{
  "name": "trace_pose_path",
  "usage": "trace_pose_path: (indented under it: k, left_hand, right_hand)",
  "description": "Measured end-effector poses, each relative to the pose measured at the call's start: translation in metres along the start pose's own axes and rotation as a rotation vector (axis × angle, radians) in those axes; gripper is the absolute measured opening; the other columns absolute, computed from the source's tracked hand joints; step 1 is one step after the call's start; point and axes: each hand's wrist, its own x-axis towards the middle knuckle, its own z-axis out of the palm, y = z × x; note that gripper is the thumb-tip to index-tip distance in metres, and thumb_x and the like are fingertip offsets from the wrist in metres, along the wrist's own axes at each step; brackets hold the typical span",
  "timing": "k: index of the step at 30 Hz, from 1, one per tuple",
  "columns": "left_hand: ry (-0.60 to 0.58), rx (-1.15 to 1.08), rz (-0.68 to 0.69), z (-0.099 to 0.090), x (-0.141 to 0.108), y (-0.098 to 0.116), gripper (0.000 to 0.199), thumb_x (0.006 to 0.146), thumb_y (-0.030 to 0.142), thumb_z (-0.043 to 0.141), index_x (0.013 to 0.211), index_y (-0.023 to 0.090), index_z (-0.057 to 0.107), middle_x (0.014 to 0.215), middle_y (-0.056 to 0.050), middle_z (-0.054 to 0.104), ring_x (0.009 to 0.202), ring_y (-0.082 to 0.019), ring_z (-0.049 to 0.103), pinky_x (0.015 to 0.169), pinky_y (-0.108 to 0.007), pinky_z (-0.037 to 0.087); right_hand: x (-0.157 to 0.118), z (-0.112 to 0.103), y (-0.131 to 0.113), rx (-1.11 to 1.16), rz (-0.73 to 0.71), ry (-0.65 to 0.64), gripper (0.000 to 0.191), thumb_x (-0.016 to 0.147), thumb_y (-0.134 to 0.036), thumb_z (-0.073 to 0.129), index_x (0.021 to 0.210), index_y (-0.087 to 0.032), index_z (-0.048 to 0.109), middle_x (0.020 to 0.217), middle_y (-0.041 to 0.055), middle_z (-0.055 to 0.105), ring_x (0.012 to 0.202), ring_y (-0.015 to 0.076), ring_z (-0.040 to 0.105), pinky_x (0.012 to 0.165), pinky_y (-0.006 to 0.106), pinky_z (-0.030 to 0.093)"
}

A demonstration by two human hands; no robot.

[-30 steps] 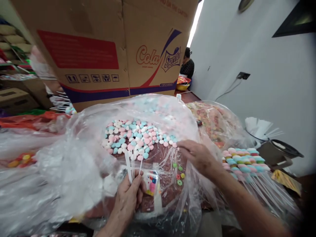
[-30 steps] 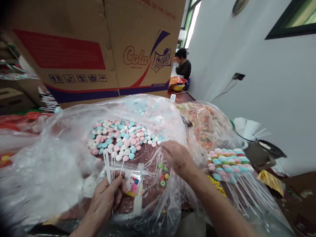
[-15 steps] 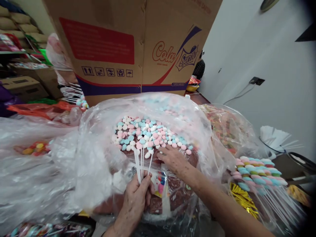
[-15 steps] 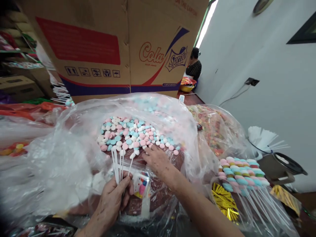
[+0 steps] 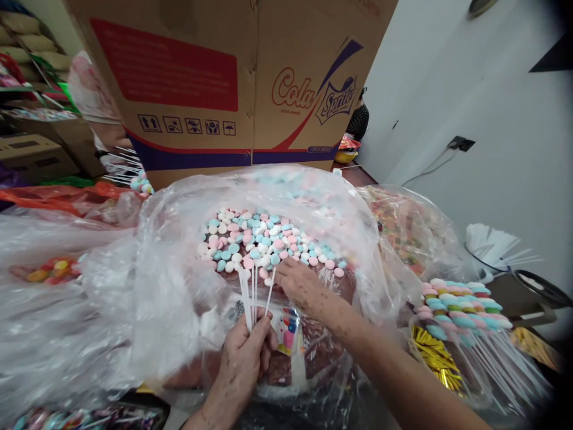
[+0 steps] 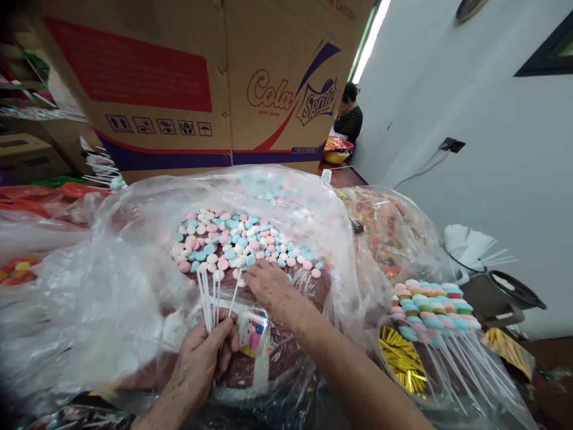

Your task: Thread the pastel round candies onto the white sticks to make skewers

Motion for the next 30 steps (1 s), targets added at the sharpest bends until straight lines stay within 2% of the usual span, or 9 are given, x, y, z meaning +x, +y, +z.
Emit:
trace_pose_path:
  k: [2,5,7,11,17,24,27,30]
  left_hand:
    - [0.001,0.002,0.001,0.001,-0.001,0.001,0.033,0.081,0.050,0.060,0.079,0.018,0.054,0.048,0.007,0.056,0.027,-0.003,0.034,0.029,-0.013,0.021]
    - [0.005,0.006,-0.017,0.002,-0.002,0.004,0.033,0.078,0.050,0.062,0.078,0.018,0.054,0.047,0.008,0.055,0.027,-0.003,0.033,0.029,-0.014,0.022]
    - [0.008,0.019,-0.035,0.002,-0.002,0.005,0.034,0.077,0.051,0.063,0.078,0.018,0.054,0.049,0.007,0.058,0.027,-0.004,0.034,0.029,-0.015,0.021]
    - [-0.017,0.049,-0.050,0.001,-0.001,0.004,0.034,0.077,0.052,0.062,0.075,0.019,0.054,0.049,0.007,0.057,0.027,-0.004,0.035,0.030,-0.014,0.022]
    - [-0.027,0.088,-0.041,0.002,-0.003,0.006,0.035,0.079,0.051,0.060,0.069,0.018,0.052,0.047,0.007,0.054,0.028,-0.003,0.035,0.031,-0.014,0.022]
    - [-0.002,0.094,-0.040,0.006,-0.003,0.012,0.034,0.078,0.051,0.061,0.072,0.018,0.055,0.048,0.007,0.055,0.028,-0.003,0.034,0.031,-0.014,0.023]
    - [-0.004,0.102,-0.048,0.005,-0.004,0.013,0.034,0.077,0.052,0.062,0.072,0.018,0.055,0.048,0.006,0.056,0.028,-0.004,0.034,0.031,-0.015,0.024]
    - [-0.015,0.122,-0.065,0.004,-0.004,0.014,0.032,0.078,0.050,0.061,0.075,0.019,0.056,0.045,0.007,0.054,0.028,-0.004,0.034,0.031,-0.015,0.023]
  right_hand:
    - [-0.012,-0.003,0.012,0.046,0.044,0.015,0.024,0.089,-0.008,0.051,0.106,-0.014,0.067,0.103,0.0111,0.068,0.100,0.0244,0.054,0.089,0.039,0.046]
    - [-0.036,-0.014,0.031,0.172,0.147,0.148,0.034,0.089,-0.005,0.046,0.116,-0.016,0.064,0.114,0.0112,0.066,0.105,0.0231,0.054,0.093,0.039,0.044]
    - [-0.051,-0.021,0.041,0.243,0.265,0.212,0.031,0.091,-0.010,0.045,0.114,-0.016,0.064,0.111,0.0108,0.068,0.103,0.0230,0.057,0.091,0.038,0.045]
    - [-0.067,-0.025,0.048,0.334,0.463,0.152,0.022,0.092,-0.015,0.045,0.095,-0.017,0.067,0.093,0.0073,0.069,0.089,0.0202,0.061,0.081,0.033,0.044]
    - [-0.061,-0.015,0.042,0.324,0.541,0.073,0.019,0.087,-0.014,0.048,0.093,-0.017,0.065,0.095,0.0068,0.066,0.089,0.0189,0.059,0.081,0.029,0.041]
    - [-0.054,-0.003,0.040,0.180,0.498,-0.085,0.020,0.082,-0.015,0.052,0.098,-0.018,0.063,0.103,0.0093,0.064,0.100,0.0237,0.055,0.081,0.030,0.038]
    - [-0.052,-0.004,0.038,0.232,0.560,-0.006,0.021,0.080,-0.014,0.052,0.099,-0.018,0.060,0.101,0.0078,0.064,0.094,0.0213,0.056,0.077,0.028,0.038]
    - [-0.046,-0.009,0.034,0.343,0.664,0.099,0.019,0.079,-0.017,0.052,0.098,-0.019,0.056,0.088,0.0028,0.062,0.079,0.0177,0.054,0.069,0.026,0.037]
